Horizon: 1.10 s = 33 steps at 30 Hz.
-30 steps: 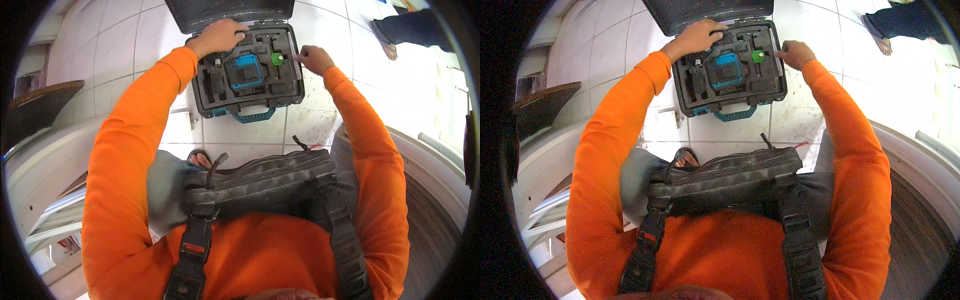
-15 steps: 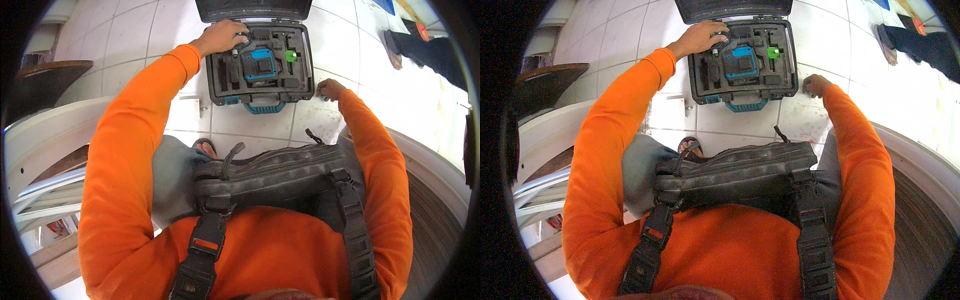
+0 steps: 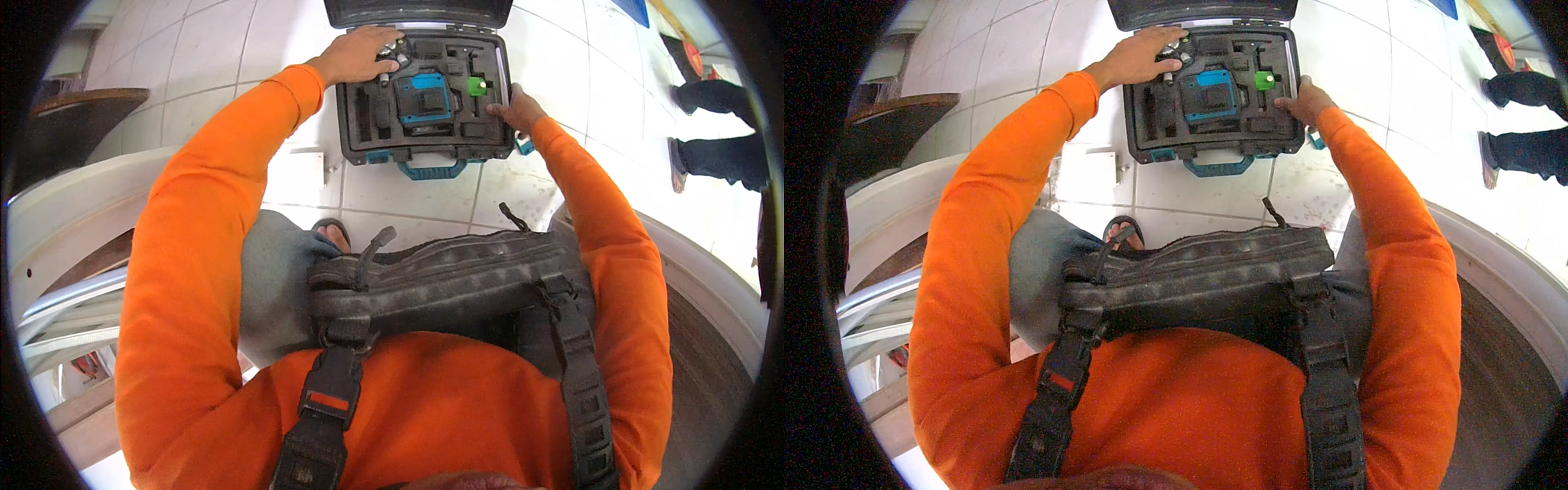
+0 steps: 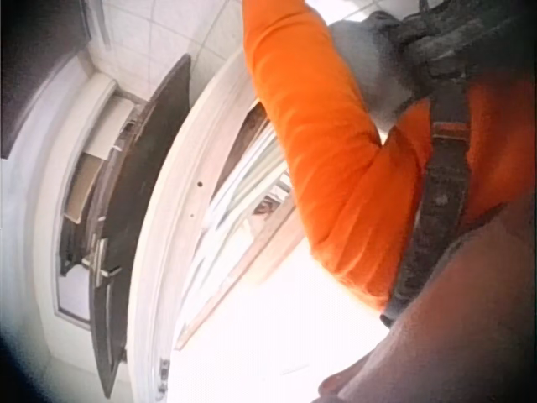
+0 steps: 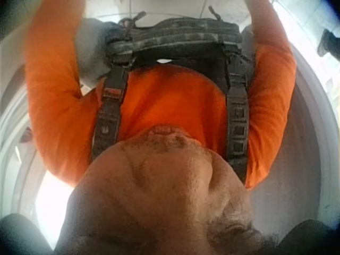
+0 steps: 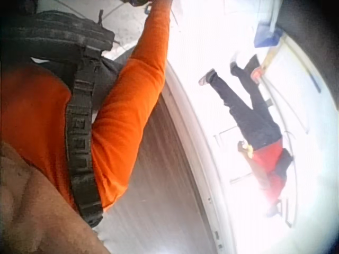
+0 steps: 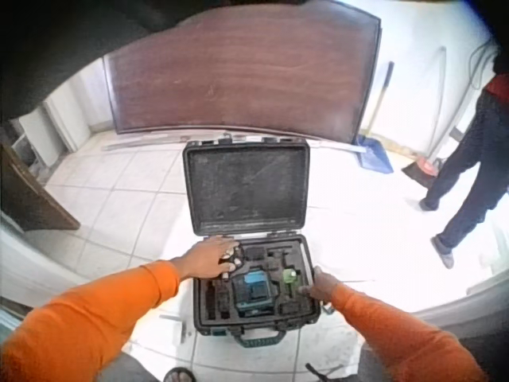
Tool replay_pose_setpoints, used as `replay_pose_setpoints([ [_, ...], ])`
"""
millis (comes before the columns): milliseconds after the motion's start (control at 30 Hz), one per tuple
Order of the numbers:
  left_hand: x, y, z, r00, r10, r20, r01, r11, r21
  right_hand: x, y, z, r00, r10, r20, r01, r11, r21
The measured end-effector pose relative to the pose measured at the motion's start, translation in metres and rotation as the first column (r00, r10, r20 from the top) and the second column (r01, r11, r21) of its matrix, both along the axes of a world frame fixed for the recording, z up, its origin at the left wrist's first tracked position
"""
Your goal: The person opens a hard case and removes a laser level and battery. They insert the battery into the laser level, attach a mounting bracket, and activate the device, which projects a green laser line. The person then closes the case.
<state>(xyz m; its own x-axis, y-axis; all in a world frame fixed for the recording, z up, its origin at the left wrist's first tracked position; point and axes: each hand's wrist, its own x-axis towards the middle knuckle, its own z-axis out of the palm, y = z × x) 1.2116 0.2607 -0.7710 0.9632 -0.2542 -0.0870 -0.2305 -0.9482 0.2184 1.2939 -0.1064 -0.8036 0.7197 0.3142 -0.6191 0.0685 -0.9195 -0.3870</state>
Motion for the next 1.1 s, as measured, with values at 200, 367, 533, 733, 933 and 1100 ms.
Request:
replay_pose_setpoints([
  [200, 0.008, 0.001, 0.027, 0.961, 0.083, -0.266, -0.092, 0.995, -0.023, 0.0, 0.005, 0.011, 0.983, -0.069, -0.172, 0.086, 0.992, 0.09],
  [367, -0.017, 0.039, 0.025, 0.988, 0.143, -0.063, -0.147, 0.987, -0.06, 0.029, -0.032, 0.014, 0.992, 0.0, -0.128, 0.024, 0.982, 0.186],
  [533, -0.088, 0.059, 0.033, 0.974, 0.226, 0.018, -0.218, 0.956, -0.194, 0.063, -0.094, -0.015, 0.938, 0.201, 0.284, -0.194, 0.98, -0.053],
  [733, -0.254, 0.057, 0.003, 0.891, 0.245, -0.382, -0.233, 0.969, 0.077, 0.062, -0.139, -0.044, 0.971, 0.16, 0.18, -0.147, 0.986, -0.085],
  [933, -0.278, 0.062, -0.002, 0.875, 0.328, -0.357, -0.323, 0.943, 0.074, 0.06, -0.132, -0.044, 0.997, 0.07, 0.027, -0.065, 0.986, -0.154],
  [1100, -0.258, 0.056, 0.022, 0.893, 0.357, -0.273, -0.436, 0.834, -0.337, 0.063, -0.127, -0.033, 0.997, -0.073, -0.015, 0.071, 0.995, -0.074],
])
